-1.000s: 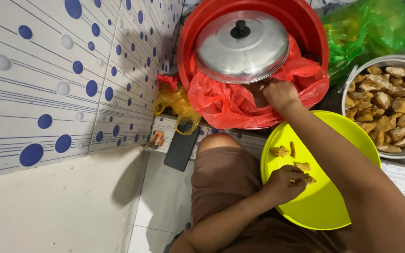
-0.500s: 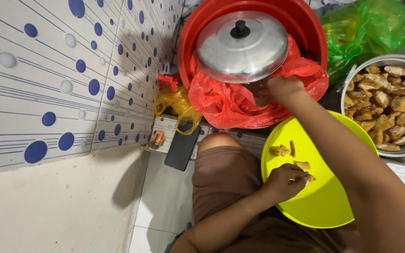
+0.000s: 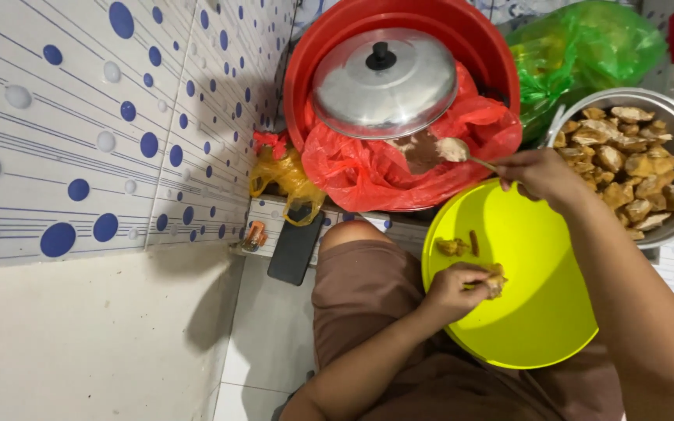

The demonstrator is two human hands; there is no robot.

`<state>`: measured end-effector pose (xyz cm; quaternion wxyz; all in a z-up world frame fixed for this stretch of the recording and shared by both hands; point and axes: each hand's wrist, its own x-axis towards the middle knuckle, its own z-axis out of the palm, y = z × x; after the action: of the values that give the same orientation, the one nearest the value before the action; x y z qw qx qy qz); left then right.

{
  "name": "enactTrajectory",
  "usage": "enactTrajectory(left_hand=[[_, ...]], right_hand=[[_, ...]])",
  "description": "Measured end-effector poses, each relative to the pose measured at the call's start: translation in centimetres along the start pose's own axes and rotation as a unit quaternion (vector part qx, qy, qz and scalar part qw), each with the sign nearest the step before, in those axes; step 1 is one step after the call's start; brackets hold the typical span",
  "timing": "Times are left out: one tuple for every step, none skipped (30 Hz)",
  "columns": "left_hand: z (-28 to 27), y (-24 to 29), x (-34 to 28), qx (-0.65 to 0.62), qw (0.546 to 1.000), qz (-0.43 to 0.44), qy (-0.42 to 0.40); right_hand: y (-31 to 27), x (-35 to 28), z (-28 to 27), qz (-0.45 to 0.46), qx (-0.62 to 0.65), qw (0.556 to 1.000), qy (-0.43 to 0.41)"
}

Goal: Stuffing fried tofu pieces with a meat or vegetable paste filling using a spoon.

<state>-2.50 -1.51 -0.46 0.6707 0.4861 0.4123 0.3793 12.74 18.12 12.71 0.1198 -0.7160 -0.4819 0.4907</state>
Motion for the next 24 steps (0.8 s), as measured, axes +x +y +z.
enactTrajectory(left_hand=[[0.0,-1.0,0.2,0.002,1.0,0.001,-0.002],[0.1,-2.1,0.5,-0.007,1.0,0.007,0.003],[0.1,-3.1,0.8,-0.016,1.0,0.013,0.007],[-0.1,-1.8,0.5,-0.014,1.0,0.014,0.001],[-0.4,-0.5,0.3,-0.16,0.986,-0.035,0.002],[-0.8,0.8,0.0,-0.303,0.949,-0.086,0.008],[-0.8,1.1,0.3,-0.301,0.95,-0.087,0.003],[-0.9,1.3,0.5,-0.339,0.931,-0.121,0.056],[-1.0,1.6,0.8,-0.375,0.908,-0.155,0.108],[-1.1,2.6,0.6,-0.374,0.908,-0.154,0.106],[-1.3,3.7,0.4,-0.384,0.898,-0.178,0.121],[-1.5,4.7,0.2,-0.395,0.886,-0.201,0.136],[-1.4,4.7,0.0,-0.394,0.887,-0.2,0.136],[-1.2,4.7,-0.2,-0.41,0.882,-0.191,0.134],[-1.0,4.7,-0.4,-0.427,0.876,-0.182,0.133],[-0.9,5.1,-0.6,-0.425,0.877,-0.182,0.131],[-0.7,5.4,-0.7,-0.43,0.871,-0.197,0.135],[-0.6,5.7,-0.9,-0.434,0.865,-0.212,0.139],[-0.3,5.8,-1.1,-0.432,0.866,-0.212,0.137],[-0.1,6.0,-1.4,-0.43,0.87,-0.208,0.123],[0.2,6.2,-1.6,-0.428,0.873,-0.205,0.11],[0.5,6.5,-1.8,-0.426,0.875,-0.205,0.108],[0.7,6.7,-2.1,-0.424,0.878,-0.199,0.093],[1.0,6.9,-2.3,-0.423,0.881,-0.194,0.078]], right_hand=[[1.1,-0.7,-0.3,-0.001,0.002,1.0,0.002],[2.3,-1.4,-0.6,-0.003,0.041,0.999,-0.006],[3.4,-2.2,-1.0,-0.007,0.08,0.997,-0.014],[3.9,-3.7,-1.3,-0.006,0.083,0.996,-0.008],[4.4,-5.3,-1.6,-0.004,0.108,0.994,0.002],[4.7,-6.8,-1.7,-0.002,0.132,0.991,0.011],[4.8,-8.9,-1.5,-0.002,0.135,0.991,0.015],[5.0,-11.0,-1.3,0.0,0.142,0.99,0.027],[5.0,-13.1,-1.1,0.003,0.149,0.988,0.04],[6.7,-14.4,-0.5,0.001,0.15,0.988,0.041],[8.4,-15.7,0.1,0.0,0.153,0.987,0.057],[10.0,-16.9,0.7,-0.001,0.155,0.985,0.072],[11.0,-18.1,1.8,-0.003,0.156,0.985,0.073],[12.0,-19.4,2.8,-0.005,0.154,0.983,0.098],[13.0,-20.6,3.8,-0.007,0.153,0.981,0.122],[14.0,-21.2,4.7,-0.007,0.154,0.98,0.124],[15.0,-21.8,5.6,-0.066,0.15,0.975,0.152],[16.1,-22.5,6.5,-0.124,0.145,0.965,0.18],[16.7,-22.9,6.8,-0.124,0.147,0.964,0.183],[17.2,-23.2,7.2,-0.17,0.135,0.956,0.2],[17.8,-23.5,7.6,-0.215,0.122,0.944,0.217],[18.4,-23.5,7.9,-0.215,0.124,0.943,0.22],[19.0,-23.5,8.1,-0.255,0.095,0.935,0.229],[19.6,-23.5,8.3,-0.293,0.064,0.924,0.237]])
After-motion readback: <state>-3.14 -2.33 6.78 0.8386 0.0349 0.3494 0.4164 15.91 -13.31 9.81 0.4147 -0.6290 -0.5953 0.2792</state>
